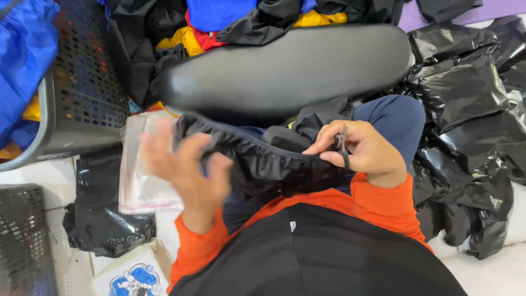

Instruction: Fitting a black fabric cover onto a motorcycle seat, trimming it with scissors, and cleaning it with a sponge.

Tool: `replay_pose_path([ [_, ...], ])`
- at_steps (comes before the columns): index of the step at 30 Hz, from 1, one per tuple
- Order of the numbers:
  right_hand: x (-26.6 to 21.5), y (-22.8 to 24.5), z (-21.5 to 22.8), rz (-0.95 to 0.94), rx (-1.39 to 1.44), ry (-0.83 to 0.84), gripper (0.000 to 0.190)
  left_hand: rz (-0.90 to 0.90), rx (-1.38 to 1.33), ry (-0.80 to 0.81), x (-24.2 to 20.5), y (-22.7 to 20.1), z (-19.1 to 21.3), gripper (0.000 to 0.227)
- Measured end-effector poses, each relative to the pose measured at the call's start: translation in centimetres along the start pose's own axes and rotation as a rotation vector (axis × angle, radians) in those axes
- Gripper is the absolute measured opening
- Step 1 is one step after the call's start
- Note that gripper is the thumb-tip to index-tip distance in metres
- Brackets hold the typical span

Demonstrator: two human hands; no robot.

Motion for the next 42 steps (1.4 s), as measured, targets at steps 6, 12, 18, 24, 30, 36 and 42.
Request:
replay_pose_path([
  [6,0.8,-1.0,-1.8,-0.192,-0.032,-0.101,0.019,-0.394,-0.371,0.363,-0.3,-7.9,-3.6,0.085],
  [12,1.0,-1.4,-0.8,-0.045,0.119,-0.248,0.023,0.022,-0.758,0.405,-1.5,-6.4,-6.0,0.024],
  [18,1.0,-2.8,1.6,0.002,-0.209,-0.283,0.023,0.216,-1.029,0.446,-1.4,-3.8,-5.2,0.012],
  [24,2.8,-4.8,0.0,0.069,-0.28,-0.25,0.028,0.219,-1.112,0.431,-0.5,-2.6,-3.6,0.009],
  [30,3.1,-7.5,0.2,-0.18,-0.153,-0.321,0.037,0.325,-1.184,0.337,-1.1,-1.2,-3.4,0.008],
  [36,1.4,-7.8,2.5,-0.042,0.091,-0.284,0.025,0.38,-1.119,0.284,-0.3,-1.0,-2.6,0.007],
  [42,0.1,-7.6,3.8,0.025,0.257,-0.264,0.028,0.382,-1.112,0.283,0.0,-1.4,-2.6,0.008],
])
Point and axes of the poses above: each hand's wrist, its own x-axis towards the middle knuckle, its own z-axis out of the back of the hand, y = z × x, the point moved 1 cm from there along x, towards the middle knuckle, and after that the axes turned 9 degrees about -z, right-handed, at the moved point
